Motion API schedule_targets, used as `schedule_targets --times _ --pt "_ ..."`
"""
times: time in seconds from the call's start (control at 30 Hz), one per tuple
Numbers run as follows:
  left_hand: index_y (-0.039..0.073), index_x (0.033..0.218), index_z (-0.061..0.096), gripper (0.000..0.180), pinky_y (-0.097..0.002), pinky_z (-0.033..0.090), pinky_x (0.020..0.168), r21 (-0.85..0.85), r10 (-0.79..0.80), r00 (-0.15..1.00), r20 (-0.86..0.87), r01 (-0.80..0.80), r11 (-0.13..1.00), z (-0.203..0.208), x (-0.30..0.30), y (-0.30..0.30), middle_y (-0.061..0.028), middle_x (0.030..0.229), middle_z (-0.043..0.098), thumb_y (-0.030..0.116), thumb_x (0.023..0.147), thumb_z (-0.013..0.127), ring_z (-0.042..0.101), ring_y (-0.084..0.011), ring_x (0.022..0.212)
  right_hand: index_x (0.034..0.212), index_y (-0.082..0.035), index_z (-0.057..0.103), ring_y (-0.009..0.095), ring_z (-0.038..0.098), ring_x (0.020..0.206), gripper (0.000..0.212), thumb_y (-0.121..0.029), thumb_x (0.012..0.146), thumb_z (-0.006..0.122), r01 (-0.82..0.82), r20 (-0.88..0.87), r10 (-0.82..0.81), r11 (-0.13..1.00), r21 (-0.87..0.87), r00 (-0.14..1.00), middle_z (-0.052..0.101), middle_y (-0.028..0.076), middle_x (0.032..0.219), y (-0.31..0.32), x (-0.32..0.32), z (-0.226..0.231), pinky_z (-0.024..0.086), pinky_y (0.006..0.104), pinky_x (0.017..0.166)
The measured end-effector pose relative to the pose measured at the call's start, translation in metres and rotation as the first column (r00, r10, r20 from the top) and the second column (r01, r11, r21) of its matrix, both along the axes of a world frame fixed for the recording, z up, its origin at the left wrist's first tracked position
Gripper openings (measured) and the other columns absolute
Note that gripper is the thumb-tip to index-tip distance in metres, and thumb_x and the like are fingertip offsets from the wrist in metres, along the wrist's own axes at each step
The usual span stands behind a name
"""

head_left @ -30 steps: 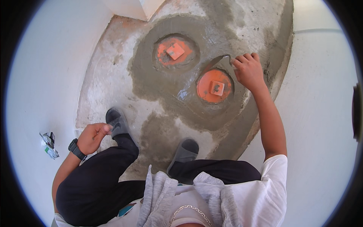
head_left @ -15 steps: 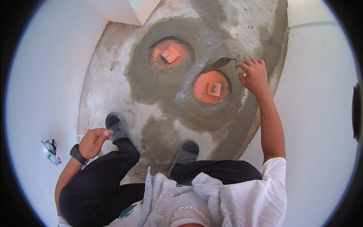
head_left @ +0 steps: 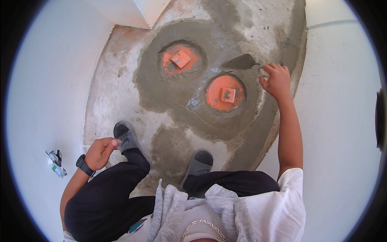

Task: The person uses a trowel to smooth wet concrete on a floor around two orange circular fixtures. The person repeatedly scrapes and levels the surface, working around the fixtures and along the edges of the wet area.

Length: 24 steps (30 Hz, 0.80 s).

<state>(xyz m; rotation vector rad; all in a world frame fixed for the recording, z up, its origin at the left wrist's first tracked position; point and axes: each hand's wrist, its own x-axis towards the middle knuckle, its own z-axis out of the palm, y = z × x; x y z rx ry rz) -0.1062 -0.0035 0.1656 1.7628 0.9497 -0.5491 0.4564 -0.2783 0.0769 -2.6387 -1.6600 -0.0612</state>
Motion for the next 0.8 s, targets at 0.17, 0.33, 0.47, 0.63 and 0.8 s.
schedule_targets --times 0.17,0.33,0.47,0.63,0.8 --pt "-0.007 0.114 0.072 0.053 -0.0338 0.055 0.089 -0.011 -0.003 1.000 -0.001 0.003 1.000 0.001 0.001 0.000 -0.0143 0.094 0.077 0.040 0.112 0.048 0.072 -0.0202 0.094 0.101 -0.011 0.077 0.030 0.066 0.085 0.035 -0.028 0.071 0.076 -0.225 -0.237 0.208 0.973 -0.046 0.949 0.070 0.007 0.091 0.010 -0.015 -0.011 0.048 0.0419 0.079" --pt "-0.007 0.114 0.072 0.052 -0.0340 0.055 0.089 -0.006 0.014 1.000 0.002 -0.014 1.000 0.000 0.000 0.000 -0.0140 0.094 0.077 0.040 0.112 0.048 0.073 -0.0205 0.094 0.099 -0.010 0.077 0.032 0.066 0.082 0.036 -0.032 0.070 0.075 -0.263 -0.280 0.226 0.959 -0.101 0.933 0.068 0.009 0.087 0.031 -0.023 -0.022 0.050 0.0432 0.076" --pt "-0.006 0.114 0.073 0.052 -0.0342 0.055 0.089 -0.011 0.022 1.000 -0.003 -0.022 1.000 -0.001 -0.001 0.000 -0.0140 0.094 0.078 0.040 0.112 0.048 0.073 -0.0206 0.093 0.096 -0.011 0.079 0.032 0.069 0.080 0.037 -0.035 0.068 0.076 -0.310 -0.293 0.273 0.947 -0.088 0.916 0.069 0.009 0.084 0.049 -0.022 -0.024 0.053 0.0444 0.073" --pt "-0.006 0.115 0.073 0.053 -0.0342 0.055 0.089 -0.015 0.037 0.999 0.012 -0.037 0.999 0.000 -0.002 -0.001 -0.0143 0.095 0.078 0.041 0.112 0.048 0.073 -0.0205 0.094 0.099 -0.011 0.080 0.032 0.071 0.084 0.039 -0.033 0.066 0.075 -0.326 -0.305 0.274 0.936 -0.133 0.912 0.072 0.008 0.087 0.064 -0.022 -0.030 0.056 0.0448 0.073" --pt "-0.007 0.116 0.072 0.054 -0.0341 0.055 0.089 -0.022 0.039 0.999 0.000 -0.039 0.999 0.000 -0.003 0.000 -0.0147 0.095 0.078 0.042 0.112 0.048 0.072 -0.0206 0.094 0.100 -0.013 0.081 0.032 0.071 0.086 0.038 -0.033 0.068 0.076 -0.269 -0.298 0.215 0.950 -0.156 0.930 0.074 0.007 0.090 0.066 -0.020 -0.034 0.058 0.0442 0.076"
